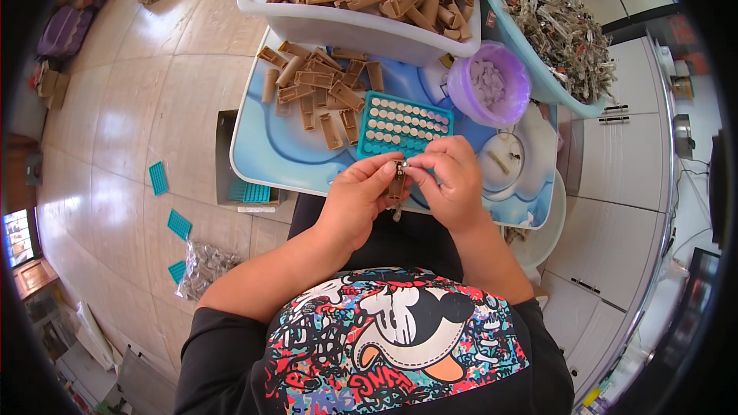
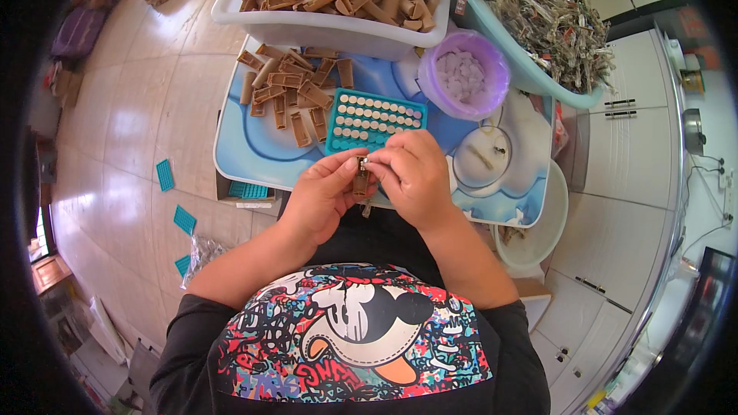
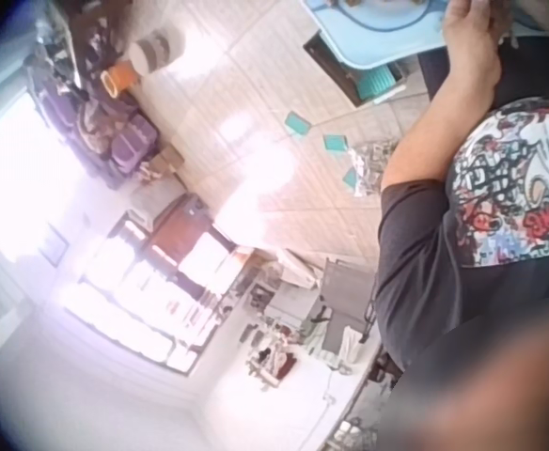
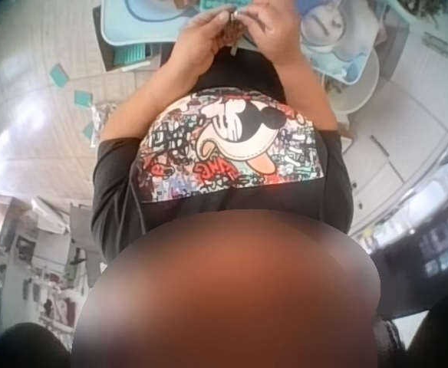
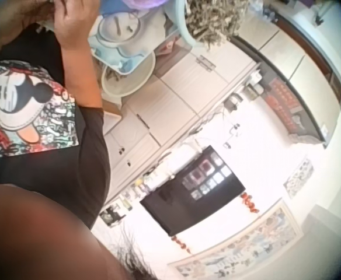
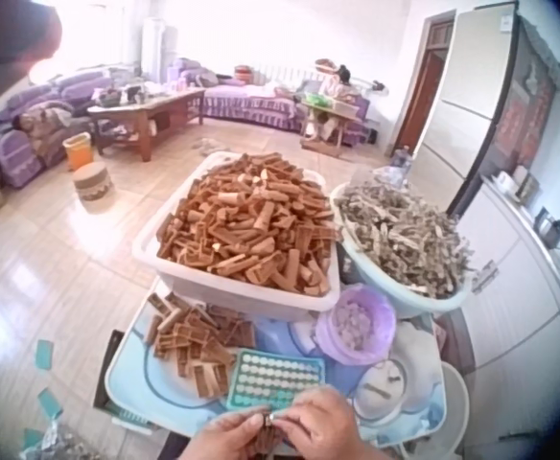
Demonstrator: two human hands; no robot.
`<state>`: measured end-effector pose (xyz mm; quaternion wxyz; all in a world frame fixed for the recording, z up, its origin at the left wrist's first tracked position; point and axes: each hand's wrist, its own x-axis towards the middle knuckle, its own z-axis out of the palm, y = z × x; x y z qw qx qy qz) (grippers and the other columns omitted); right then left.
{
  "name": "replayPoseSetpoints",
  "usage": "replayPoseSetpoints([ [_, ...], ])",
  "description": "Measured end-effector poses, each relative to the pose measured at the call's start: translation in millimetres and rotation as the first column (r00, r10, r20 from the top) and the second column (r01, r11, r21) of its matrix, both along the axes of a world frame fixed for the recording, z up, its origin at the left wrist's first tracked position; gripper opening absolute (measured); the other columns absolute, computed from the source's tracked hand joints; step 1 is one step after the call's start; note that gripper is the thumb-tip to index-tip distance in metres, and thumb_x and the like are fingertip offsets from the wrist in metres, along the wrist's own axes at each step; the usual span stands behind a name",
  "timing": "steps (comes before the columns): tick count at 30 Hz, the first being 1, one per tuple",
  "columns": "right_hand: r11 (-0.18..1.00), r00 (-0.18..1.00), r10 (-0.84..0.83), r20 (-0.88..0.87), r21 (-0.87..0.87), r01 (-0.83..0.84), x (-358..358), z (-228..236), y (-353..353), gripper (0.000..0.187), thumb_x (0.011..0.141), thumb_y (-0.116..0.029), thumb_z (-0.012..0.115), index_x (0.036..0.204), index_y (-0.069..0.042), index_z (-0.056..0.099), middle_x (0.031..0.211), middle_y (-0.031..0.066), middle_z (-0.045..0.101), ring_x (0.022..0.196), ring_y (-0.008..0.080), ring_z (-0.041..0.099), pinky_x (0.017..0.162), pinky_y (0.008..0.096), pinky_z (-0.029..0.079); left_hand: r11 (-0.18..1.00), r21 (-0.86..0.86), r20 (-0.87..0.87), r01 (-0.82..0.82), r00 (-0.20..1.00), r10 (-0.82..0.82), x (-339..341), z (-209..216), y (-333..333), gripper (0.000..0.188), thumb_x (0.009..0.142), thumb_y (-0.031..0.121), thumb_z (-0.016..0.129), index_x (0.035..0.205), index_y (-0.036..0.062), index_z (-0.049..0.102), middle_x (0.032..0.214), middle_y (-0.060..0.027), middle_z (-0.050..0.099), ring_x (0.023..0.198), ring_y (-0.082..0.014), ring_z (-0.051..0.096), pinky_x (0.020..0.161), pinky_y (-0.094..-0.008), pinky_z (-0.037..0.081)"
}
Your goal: The person is assembling small rectangular cardboard tubes by inserting small plastic components into them.
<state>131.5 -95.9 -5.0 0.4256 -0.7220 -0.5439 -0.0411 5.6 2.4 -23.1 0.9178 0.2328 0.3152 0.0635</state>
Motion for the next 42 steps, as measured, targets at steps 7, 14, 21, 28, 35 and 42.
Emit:
replayPoseSetpoints([
  [7, 0.998, 0.996, 0.052, 0.072, -0.037, -0.049, -3.5, -4.0, -2.1, 0.018, 0.063, -0.004, 0.071, 0.077, -0.005, 0.060, 0.077, 0.0069, 0.054, 0.070, 0.0260, 0.053, 0.061, 0.0358, 0.042, 1.000, 0.003, -0.003, -0.020, 1.000, 0.020, 1.2, 0.4, -3.7, 0.027, 0.094, 0.015, 0.051, 0.116, -0.0009, 0.053, 0.097, -0.0084, 0.062, 0.086, -0.0157, 0.061, 0.080, -0.0294, 0.051],
  [14, 0.999, 0.981, 0.046, 0.191, -0.013, -0.044, -14.0, -11.7, -3.0, 0.017, 0.066, -0.004, 0.067, 0.082, -0.005, 0.061, 0.076, 0.0062, 0.055, 0.069, 0.0251, 0.052, 0.061, 0.0356, 0.042, 0.999, 0.020, 0.004, -0.046, 0.999, 0.046, 0.0, 0.4, -7.0, 0.027, 0.094, 0.015, 0.051, 0.115, -0.0009, 0.053, 0.097, -0.0069, 0.061, 0.086, -0.0145, 0.060, 0.081, -0.0278, 0.050],
  [21, 0.997, 0.994, 0.063, -0.084, 0.042, -0.060, -5.3, 11.9, 11.4, 0.019, 0.066, -0.006, 0.067, 0.084, -0.005, 0.063, 0.077, 0.0054, 0.055, 0.070, 0.0250, 0.052, 0.063, 0.0366, 0.043, 0.999, 0.050, 0.063, -0.009, 0.998, 0.006, -11.9, 2.1, 0.7, 0.021, 0.096, 0.020, 0.046, 0.102, 0.0023, 0.055, 0.094, -0.0056, 0.060, 0.081, -0.0125, 0.057, 0.075, -0.0264, 0.049],
  [28, 0.919, 0.925, 0.345, 0.158, -0.255, -0.299, -2.0, 4.2, 80.3, 0.017, 0.062, -0.018, 0.072, 0.069, -0.008, 0.060, 0.078, 0.0043, 0.053, 0.078, 0.0241, 0.052, 0.068, 0.0351, 0.044, 0.984, 0.104, -0.050, 0.147, 0.989, -0.142, -19.2, -0.4, 0.6, 0.020, 0.096, 0.021, 0.046, 0.099, 0.0029, 0.056, 0.090, -0.0047, 0.060, 0.077, -0.0117, 0.057, 0.070, -0.0261, 0.050],
  [35, 0.916, 0.906, 0.370, 0.206, -0.245, -0.318, -2.6, -2.0, 86.9, 0.016, 0.063, -0.014, 0.070, 0.067, -0.007, 0.055, 0.078, 0.0042, 0.053, 0.076, 0.0248, 0.052, 0.067, 0.0357, 0.044, 0.991, 0.079, -0.056, 0.104, 0.993, -0.100, -17.8, 4.9, -4.0, 0.021, 0.095, 0.020, 0.049, 0.100, 0.0013, 0.056, 0.091, -0.0066, 0.062, 0.079, -0.0136, 0.061, 0.075, -0.0277, 0.052],
  [42, 0.990, 0.876, -0.068, -0.477, -0.143, -0.002, 11.5, 38.3, -18.0, 0.009, 0.081, -0.008, 0.057, 0.087, -0.002, 0.059, 0.079, 0.0073, 0.058, 0.072, 0.0180, 0.055, 0.066, 0.0301, 0.044, 0.996, 0.075, -0.075, 0.058, 0.996, -0.052, -19.2, 11.5, -0.7, 0.026, 0.094, 0.019, 0.050, 0.113, 0.0014, 0.051, 0.096, -0.0084, 0.062, 0.083, -0.0156, 0.062, 0.076, -0.0279, 0.052],
])
